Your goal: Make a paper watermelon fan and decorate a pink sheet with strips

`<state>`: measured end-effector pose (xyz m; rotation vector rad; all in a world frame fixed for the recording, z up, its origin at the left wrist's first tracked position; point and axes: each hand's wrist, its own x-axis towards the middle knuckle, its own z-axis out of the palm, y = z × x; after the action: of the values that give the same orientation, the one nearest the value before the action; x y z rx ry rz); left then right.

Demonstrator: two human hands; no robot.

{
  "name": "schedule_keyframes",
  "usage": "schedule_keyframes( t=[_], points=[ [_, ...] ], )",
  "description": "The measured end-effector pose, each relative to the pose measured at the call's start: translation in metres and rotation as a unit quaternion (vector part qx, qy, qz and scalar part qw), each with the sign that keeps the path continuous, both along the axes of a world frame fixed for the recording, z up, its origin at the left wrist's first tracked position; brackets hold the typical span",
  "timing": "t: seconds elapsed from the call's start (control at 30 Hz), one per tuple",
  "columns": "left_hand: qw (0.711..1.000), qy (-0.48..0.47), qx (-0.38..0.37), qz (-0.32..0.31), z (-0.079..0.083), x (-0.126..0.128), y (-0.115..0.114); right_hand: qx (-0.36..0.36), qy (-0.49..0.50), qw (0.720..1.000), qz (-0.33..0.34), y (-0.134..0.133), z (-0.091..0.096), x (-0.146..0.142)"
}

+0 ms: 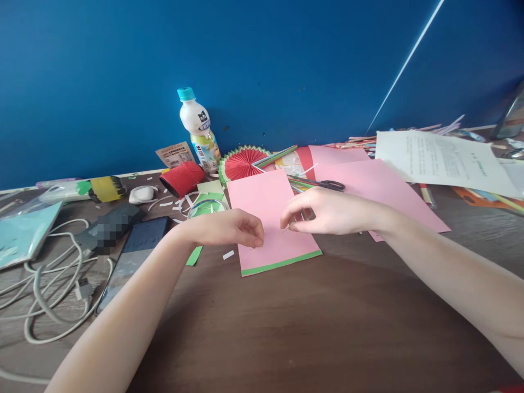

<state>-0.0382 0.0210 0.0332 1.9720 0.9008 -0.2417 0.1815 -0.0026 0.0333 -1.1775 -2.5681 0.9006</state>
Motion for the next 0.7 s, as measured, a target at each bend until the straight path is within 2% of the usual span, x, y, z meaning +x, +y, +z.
schedule_keyframes(
  t=[0.17, 0.4, 0.57, 0.7],
  points=[
    [0.999, -0.012, -0.029, -0.014, -0.001, 0.001, -0.001, -0.002, 0.006, 1.0, -0.002, 0.0, 0.001, -0.001],
    [0.999, 0.017, 0.023, -0.024, 0.0, 0.001, -0.001, -0.017, -0.004, 1.0, 0.0, 0.001, 0.0, 0.0],
    [0.996, 0.067, 0.046, -0.038, 0.0, -0.002, 0.001, -0.07, -0.057, 0.996, 0.023, 0.006, 0.0, 0.004],
    [0.993, 0.095, 0.053, -0.048, 0.0, -0.003, 0.001, -0.134, -0.055, 0.988, 0.048, 0.014, -0.001, 0.01]
  ],
)
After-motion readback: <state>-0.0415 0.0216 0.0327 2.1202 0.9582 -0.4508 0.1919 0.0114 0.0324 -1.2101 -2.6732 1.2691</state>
